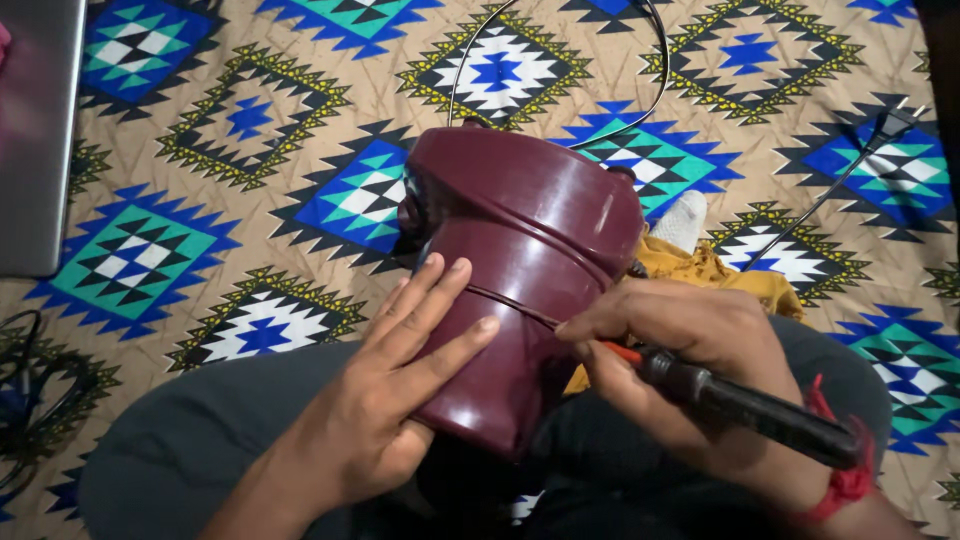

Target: The person uses a screwdriver to pry open the seam of a maroon electric kettle and then wipes the surface with a yellow cloth. The person rotates the kettle to access different areas of the seam and continues prying and wiping throughout the clip.

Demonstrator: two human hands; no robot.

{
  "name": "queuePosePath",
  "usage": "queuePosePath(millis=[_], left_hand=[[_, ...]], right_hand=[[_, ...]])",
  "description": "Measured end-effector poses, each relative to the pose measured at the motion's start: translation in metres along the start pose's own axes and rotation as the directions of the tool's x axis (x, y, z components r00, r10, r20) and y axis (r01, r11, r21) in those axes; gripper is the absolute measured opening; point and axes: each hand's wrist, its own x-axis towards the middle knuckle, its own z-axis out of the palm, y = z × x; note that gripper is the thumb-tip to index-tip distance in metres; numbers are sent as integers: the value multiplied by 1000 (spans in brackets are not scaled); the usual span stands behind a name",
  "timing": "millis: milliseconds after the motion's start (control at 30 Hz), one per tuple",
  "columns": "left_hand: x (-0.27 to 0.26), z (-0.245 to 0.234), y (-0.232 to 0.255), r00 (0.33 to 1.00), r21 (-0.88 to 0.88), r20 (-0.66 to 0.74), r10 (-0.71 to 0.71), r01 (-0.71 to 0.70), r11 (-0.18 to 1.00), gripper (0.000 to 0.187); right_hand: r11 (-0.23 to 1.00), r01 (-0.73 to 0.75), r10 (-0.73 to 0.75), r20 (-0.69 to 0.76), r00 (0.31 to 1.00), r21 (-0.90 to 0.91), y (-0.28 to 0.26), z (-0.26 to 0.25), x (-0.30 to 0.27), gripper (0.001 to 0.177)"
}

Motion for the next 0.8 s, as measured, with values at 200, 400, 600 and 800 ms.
queuePosePath(millis=[200,400,600,800], left_hand=[[-1,1,-1,1000,11,-2,10,-10,1000,91],[0,0,-1,1000,-6,-1,3,-3,1000,90],[-2,2,-3,1000,-21,-16,-1,1,1000,90],[-2,5,-2,999,-18,-34,28,-29,999,85]], right_hand=[[998,65,-65,28,997,11,5,9,12,16],[998,25,-22,40,999,-55,-5,11,24,15],[1000,-13,13,57,998,5,-5,-1,11,17],[996,92,-92,59,994,12,1,12,22,16]])
